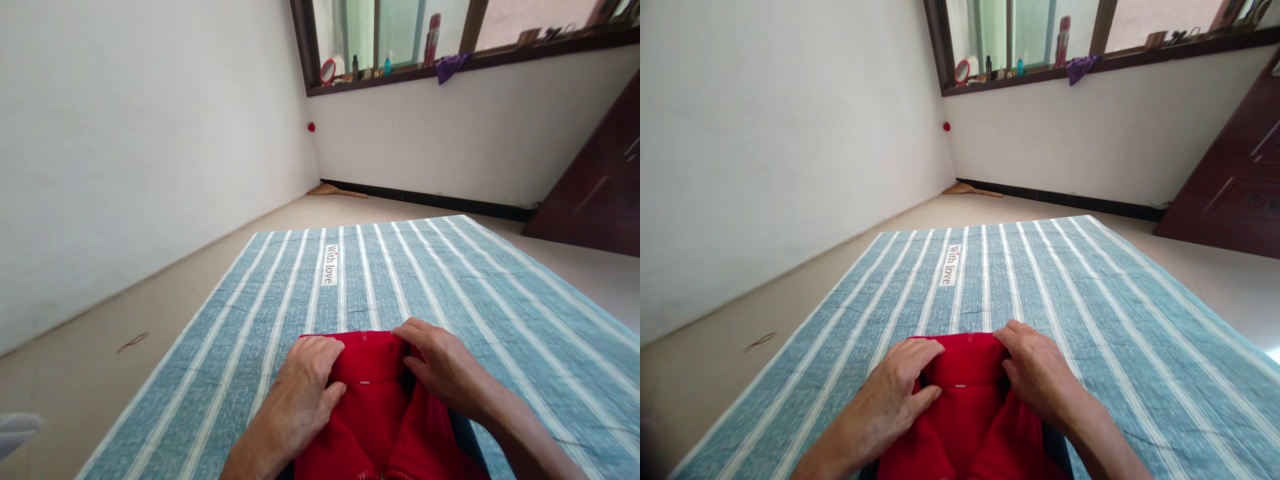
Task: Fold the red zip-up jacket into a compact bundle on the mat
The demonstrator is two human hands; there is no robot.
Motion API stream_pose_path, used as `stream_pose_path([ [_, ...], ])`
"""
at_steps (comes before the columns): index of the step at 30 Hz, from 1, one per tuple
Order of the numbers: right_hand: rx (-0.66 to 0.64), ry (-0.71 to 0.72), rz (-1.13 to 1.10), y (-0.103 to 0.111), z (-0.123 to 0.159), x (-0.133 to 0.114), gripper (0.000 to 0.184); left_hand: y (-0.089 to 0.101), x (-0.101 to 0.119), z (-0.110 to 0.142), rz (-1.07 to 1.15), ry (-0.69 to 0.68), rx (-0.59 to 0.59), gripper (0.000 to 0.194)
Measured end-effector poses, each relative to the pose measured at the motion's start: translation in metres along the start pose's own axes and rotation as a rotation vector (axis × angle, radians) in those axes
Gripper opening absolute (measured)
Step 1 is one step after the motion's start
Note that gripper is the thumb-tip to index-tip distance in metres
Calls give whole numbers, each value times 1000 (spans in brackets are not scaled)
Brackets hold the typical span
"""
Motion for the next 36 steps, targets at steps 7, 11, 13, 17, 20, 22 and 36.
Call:
stream_pose_path([
  [7,52,51,-22,-1,-2,3,25,3,-1,-4,24,-26,-59,17],
  [11,90,49,-49,1,-1,5,27,5,-2,-4,-25,-16,-100,21],
  [13,96,39,-52,2,-1,4,28,6,-2,-4,-33,-14,-112,24],
  [17,98,18,-48,3,-1,3,26,6,-1,-4,-42,-21,-108,27],
  [20,107,-9,-46,5,0,2,27,5,-1,-4,-56,-43,-94,25],
  [22,116,-23,-45,6,0,2,27,5,-1,-5,-67,-57,-81,24],
  [36,88,-31,2,7,0,1,27,12,-5,-11,134,-35,-23,22],
])
Point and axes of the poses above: each hand's wrist, its own z-axis away from the middle knuckle, its own y-axis out of the back of the hand, x = y × z, the point moved 5 cm from there along -z, towards the middle knuckle, and after that the axes turned 8 degrees about x, right-handed, at the moved point
